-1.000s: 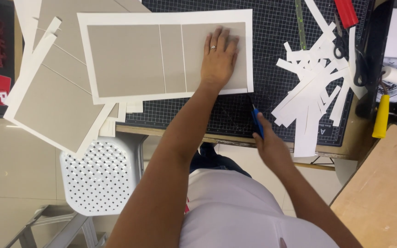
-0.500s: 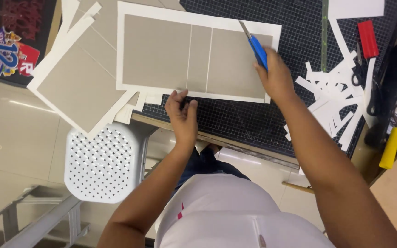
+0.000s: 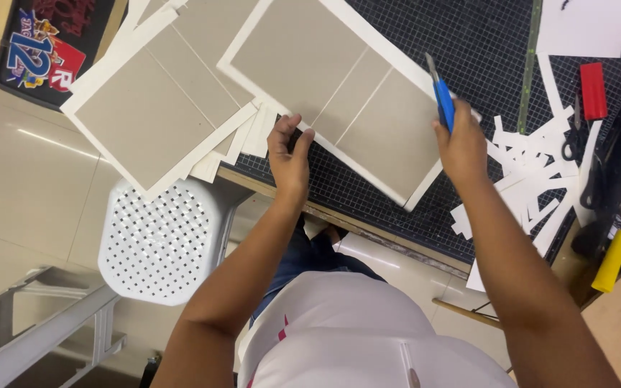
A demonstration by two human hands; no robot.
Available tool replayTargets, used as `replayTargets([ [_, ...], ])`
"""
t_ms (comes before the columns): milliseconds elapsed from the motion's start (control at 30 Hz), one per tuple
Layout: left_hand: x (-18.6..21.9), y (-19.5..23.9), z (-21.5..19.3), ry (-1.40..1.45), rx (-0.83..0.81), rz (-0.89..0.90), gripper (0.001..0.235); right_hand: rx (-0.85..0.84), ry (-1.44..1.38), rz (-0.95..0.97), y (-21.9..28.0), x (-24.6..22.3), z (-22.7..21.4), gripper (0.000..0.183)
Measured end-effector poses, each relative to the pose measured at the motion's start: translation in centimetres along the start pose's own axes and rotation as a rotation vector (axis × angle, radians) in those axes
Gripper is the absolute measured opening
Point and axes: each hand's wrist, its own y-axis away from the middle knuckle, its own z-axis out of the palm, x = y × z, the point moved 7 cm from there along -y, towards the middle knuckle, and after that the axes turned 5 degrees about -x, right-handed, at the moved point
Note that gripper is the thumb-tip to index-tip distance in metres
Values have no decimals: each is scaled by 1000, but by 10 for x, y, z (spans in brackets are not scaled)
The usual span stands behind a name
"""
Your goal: Trimming excess paper from the edges of cardboard sheets using a utility knife on a cutting mat.
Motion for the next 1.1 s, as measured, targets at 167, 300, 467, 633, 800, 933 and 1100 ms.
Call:
replayTargets([
  [167,11,-26,29,-263,-200,144,43,11,-195,210,76,-18,7,49],
  [300,11,-28,65,-670,-271,371,46,-38,-348,207,105,-42,19,48],
  [467,-6,12,124,-1226,-405,539,52,-42,-438,254,104,-72,-23,58],
  [633,-33,43,158,-1331,-589,531,63,-110,-306,207,89,-43,-20,65],
  [800,-48,33,162,-1426,-741,548,67,-139,-265,162,83,-23,-9,65],
  [933,-54,30,165,-1459,-760,541,66,-189,-199,181,85,-18,-5,65],
  [1100,-58,34,168,-1455,-717,524,65,-197,-176,154,88,-12,-4,65],
])
